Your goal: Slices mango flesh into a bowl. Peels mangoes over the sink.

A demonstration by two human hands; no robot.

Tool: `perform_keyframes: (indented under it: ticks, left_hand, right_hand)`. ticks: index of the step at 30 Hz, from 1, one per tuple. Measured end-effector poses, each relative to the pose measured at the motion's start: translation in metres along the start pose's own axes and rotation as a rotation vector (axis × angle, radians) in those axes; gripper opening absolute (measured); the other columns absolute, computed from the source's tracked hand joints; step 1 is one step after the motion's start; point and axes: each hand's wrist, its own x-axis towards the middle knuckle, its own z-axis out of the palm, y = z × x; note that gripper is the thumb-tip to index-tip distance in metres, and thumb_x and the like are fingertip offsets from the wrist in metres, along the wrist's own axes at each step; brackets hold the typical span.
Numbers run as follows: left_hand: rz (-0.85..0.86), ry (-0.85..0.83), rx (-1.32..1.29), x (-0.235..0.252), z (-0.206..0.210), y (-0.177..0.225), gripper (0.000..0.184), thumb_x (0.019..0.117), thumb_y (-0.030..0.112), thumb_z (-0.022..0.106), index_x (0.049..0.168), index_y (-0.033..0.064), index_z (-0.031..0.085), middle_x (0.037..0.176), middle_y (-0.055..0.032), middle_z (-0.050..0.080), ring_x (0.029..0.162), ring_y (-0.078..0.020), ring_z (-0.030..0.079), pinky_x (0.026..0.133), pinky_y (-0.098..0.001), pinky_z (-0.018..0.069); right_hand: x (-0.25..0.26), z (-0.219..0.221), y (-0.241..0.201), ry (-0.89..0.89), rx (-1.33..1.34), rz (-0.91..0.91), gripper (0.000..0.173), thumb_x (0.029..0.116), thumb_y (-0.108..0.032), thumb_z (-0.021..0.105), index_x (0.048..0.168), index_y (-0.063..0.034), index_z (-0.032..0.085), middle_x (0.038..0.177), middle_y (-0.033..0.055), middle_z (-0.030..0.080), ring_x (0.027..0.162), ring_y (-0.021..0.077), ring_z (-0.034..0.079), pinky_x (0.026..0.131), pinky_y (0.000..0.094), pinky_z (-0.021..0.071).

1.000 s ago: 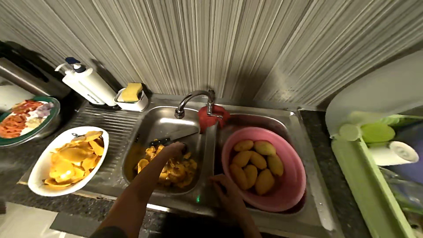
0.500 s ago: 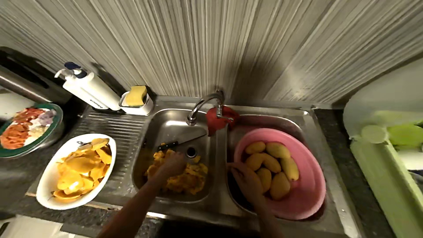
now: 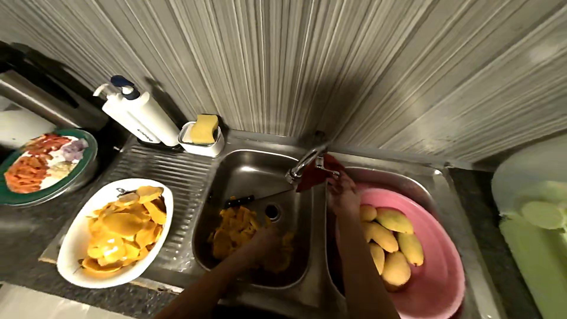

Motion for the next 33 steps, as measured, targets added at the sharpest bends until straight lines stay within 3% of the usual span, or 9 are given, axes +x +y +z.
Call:
perform_keyframes:
  ticks: [6,10,13,17,23,26,29,32,33]
  left_hand:
    - [0.153,0.233,-0.153,0.03,-0.015,-0.012,0.041,0.0995,0.009,0.062,0.14,0.0128,0.06,0.147,-0.0178,0.054,0.136,-0.0434,0.048,0.107,-0.0641,0.0418]
    - [0.191,0.141,-0.107,0.019,0.001,-0.007,0.05,0.0909,0.025,0.074,0.135,0.0071,0.062,0.141,-0.0209,0.056,0.133,-0.044,0.05,0.109,-0.0677,0.0375]
    - [0.163,0.15,-0.066,-0.001,0.002,-0.016,0.044,0.0857,0.04,0.078,0.121,0.0149,0.072,0.136,-0.0142,0.061,0.132,-0.0399,0.05,0.112,-0.067,0.0343]
    - [-0.021,0.149,-0.069,0.001,0.002,-0.048,0.042,0.0963,0.044,0.065,0.126,0.014,0.071,0.151,-0.0157,0.049,0.141,-0.0457,0.038,0.111,-0.0758,0.0233]
    - [-0.088,0.068,-0.169,-0.021,0.001,-0.048,0.051,0.0989,0.046,0.061,0.136,0.0115,0.064,0.154,-0.019,0.046,0.144,-0.0463,0.036,0.113,-0.0758,0.0199]
    - [-0.188,0.13,-0.239,-0.033,-0.018,-0.04,0.04,0.0995,0.029,0.062,0.131,0.0048,0.066,0.148,-0.0207,0.051,0.14,-0.0443,0.042,0.113,-0.0684,0.0313]
    - [-0.289,0.45,-0.442,-0.051,-0.058,-0.007,0.043,0.1066,0.021,0.05,0.145,0.0012,0.051,0.151,-0.0233,0.047,0.141,-0.04,0.044,0.112,-0.057,0.0411]
    - [-0.096,0.598,-0.669,-0.044,-0.075,0.027,0.054,0.1098,0.03,0.044,0.156,0.0023,0.039,0.162,-0.0236,0.033,0.149,-0.0358,0.035,0.121,-0.0461,0.0327]
    - [-0.066,0.582,-0.686,-0.036,-0.077,0.034,0.057,0.1095,0.03,0.045,0.157,0.0011,0.035,0.164,-0.0245,0.028,0.152,-0.0374,0.029,0.124,-0.0477,0.0265]
  right_hand:
    - [-0.011,0.02,-0.01,0.007,-0.045,-0.208,0.029,0.1083,-0.011,0.042,0.127,0.0042,0.059,0.089,0.0043,0.067,0.072,0.0094,0.064,0.066,0.0268,0.0565]
    - [-0.038,0.036,-0.014,-0.011,-0.096,-0.216,0.038,0.1072,-0.014,0.049,0.142,0.0013,0.047,0.108,0.009,0.064,0.087,0.012,0.064,0.077,0.0296,0.0561]
    - [-0.076,0.059,0.005,-0.103,-0.133,-0.004,0.045,0.1095,-0.019,0.041,0.151,-0.001,0.036,0.137,0.0166,0.053,0.114,0.0185,0.059,0.094,0.0357,0.0533]
    - [-0.09,0.105,0.047,-0.038,0.087,0.498,0.037,0.1097,-0.038,0.035,0.132,-0.0094,0.044,0.107,0.0092,0.053,0.088,0.0191,0.058,0.076,0.0382,0.0533]
    - [-0.089,0.131,0.06,-0.052,-0.005,0.567,0.057,0.1114,-0.039,0.033,0.158,-0.0091,0.023,0.159,0.0221,0.033,0.139,0.0381,0.043,0.107,0.0562,0.0452]
    - [-0.092,0.138,0.056,-0.043,-0.063,0.536,0.056,0.1112,-0.037,0.037,0.158,-0.0087,0.023,0.159,0.0221,0.033,0.139,0.0384,0.044,0.106,0.0554,0.0463]
    - [-0.083,0.126,0.065,-0.203,-0.232,0.423,0.051,0.112,-0.022,0.036,0.158,-0.0043,0.023,0.159,0.0227,0.033,0.14,0.0348,0.044,0.109,0.0487,0.0458]
    - [-0.075,0.105,0.072,-0.443,-0.398,0.253,0.043,0.1119,-0.019,0.033,0.148,0.0055,0.033,0.133,0.0232,0.053,0.111,0.0218,0.06,0.089,0.0337,0.0538]
    - [-0.074,0.096,0.075,-0.519,-0.223,0.289,0.049,0.1129,-0.023,0.026,0.151,0.0071,0.024,0.14,0.0282,0.048,0.118,0.0259,0.06,0.093,0.0358,0.0548]
